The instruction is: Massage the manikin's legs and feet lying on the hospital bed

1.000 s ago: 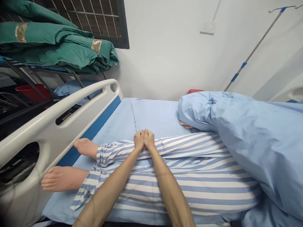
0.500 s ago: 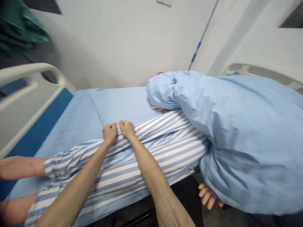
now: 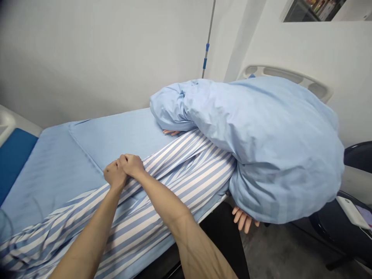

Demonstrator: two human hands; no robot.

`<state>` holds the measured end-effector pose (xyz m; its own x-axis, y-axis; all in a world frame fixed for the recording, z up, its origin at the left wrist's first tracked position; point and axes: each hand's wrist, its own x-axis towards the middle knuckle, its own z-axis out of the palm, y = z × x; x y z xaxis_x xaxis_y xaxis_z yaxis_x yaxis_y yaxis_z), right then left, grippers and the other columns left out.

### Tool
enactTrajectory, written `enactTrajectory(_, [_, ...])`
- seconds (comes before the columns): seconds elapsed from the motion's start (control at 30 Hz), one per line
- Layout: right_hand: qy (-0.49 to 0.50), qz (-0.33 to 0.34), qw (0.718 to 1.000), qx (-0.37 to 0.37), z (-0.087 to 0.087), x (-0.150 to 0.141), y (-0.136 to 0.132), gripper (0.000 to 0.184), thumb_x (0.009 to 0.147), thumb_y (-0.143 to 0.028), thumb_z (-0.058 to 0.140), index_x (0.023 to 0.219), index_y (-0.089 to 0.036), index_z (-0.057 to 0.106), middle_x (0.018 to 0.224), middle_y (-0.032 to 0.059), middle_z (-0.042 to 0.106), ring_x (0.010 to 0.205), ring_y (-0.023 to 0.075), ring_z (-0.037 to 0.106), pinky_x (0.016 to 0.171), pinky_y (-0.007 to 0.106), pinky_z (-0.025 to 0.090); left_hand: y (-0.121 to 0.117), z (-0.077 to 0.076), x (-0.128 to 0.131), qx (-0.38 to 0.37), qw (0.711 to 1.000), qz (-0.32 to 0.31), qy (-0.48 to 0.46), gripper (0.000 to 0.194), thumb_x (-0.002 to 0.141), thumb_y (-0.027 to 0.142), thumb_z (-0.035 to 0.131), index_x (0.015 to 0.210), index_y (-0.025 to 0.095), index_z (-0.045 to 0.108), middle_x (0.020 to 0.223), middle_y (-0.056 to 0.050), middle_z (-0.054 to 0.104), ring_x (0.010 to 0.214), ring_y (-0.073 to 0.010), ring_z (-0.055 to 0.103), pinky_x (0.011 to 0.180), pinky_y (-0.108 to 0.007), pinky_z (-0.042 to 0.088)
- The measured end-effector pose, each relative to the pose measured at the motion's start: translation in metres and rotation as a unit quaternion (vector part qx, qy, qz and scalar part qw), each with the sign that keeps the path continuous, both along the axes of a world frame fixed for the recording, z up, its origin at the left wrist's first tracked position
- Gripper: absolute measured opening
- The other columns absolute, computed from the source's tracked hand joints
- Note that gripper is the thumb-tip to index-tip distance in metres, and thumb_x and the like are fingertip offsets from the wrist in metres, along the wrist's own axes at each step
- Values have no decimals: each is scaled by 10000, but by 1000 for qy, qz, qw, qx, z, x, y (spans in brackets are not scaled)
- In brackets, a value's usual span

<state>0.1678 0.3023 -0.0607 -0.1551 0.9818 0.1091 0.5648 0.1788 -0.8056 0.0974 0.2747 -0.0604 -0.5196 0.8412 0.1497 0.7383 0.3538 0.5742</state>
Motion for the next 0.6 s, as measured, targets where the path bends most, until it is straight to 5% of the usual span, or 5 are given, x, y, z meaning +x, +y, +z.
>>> enactTrajectory(0.23, [-154, 96, 982, 43, 45, 35, 14, 346, 1025, -400, 440, 879, -232, 705, 892, 23, 728, 824, 180, 606, 688, 250, 351, 0, 7, 4, -28, 999, -34, 16, 295, 893, 264, 459, 677, 195, 647, 789, -133, 696, 771, -254, 604, 656, -305, 352])
enactTrajectory(0.43, [-212, 70, 974, 46, 18, 60, 8, 226, 975, -336, 528, 869, -225, 694, 810, 45, 703, 764, 195, 601, 650, 274, 318, -1, 7, 5, -25, 999, -37, -1, 322, 850, 289, 468, 540, 214, 516, 609, -56, 553, 639, -194, 468, 621, -303, 297])
enactTrajectory(0.6, [-136, 59, 988, 43, 13, 63, 11, 296, 988, -349, 510, 753, -226, 640, 726, -4, 649, 714, 159, 559, 637, 250, 307, 19, 10, 23, 92, 985, -6, -143, 348, 820, 299, 463, 505, 228, 335, 517, 39, 262, 543, -120, 290, 553, -276, 258])
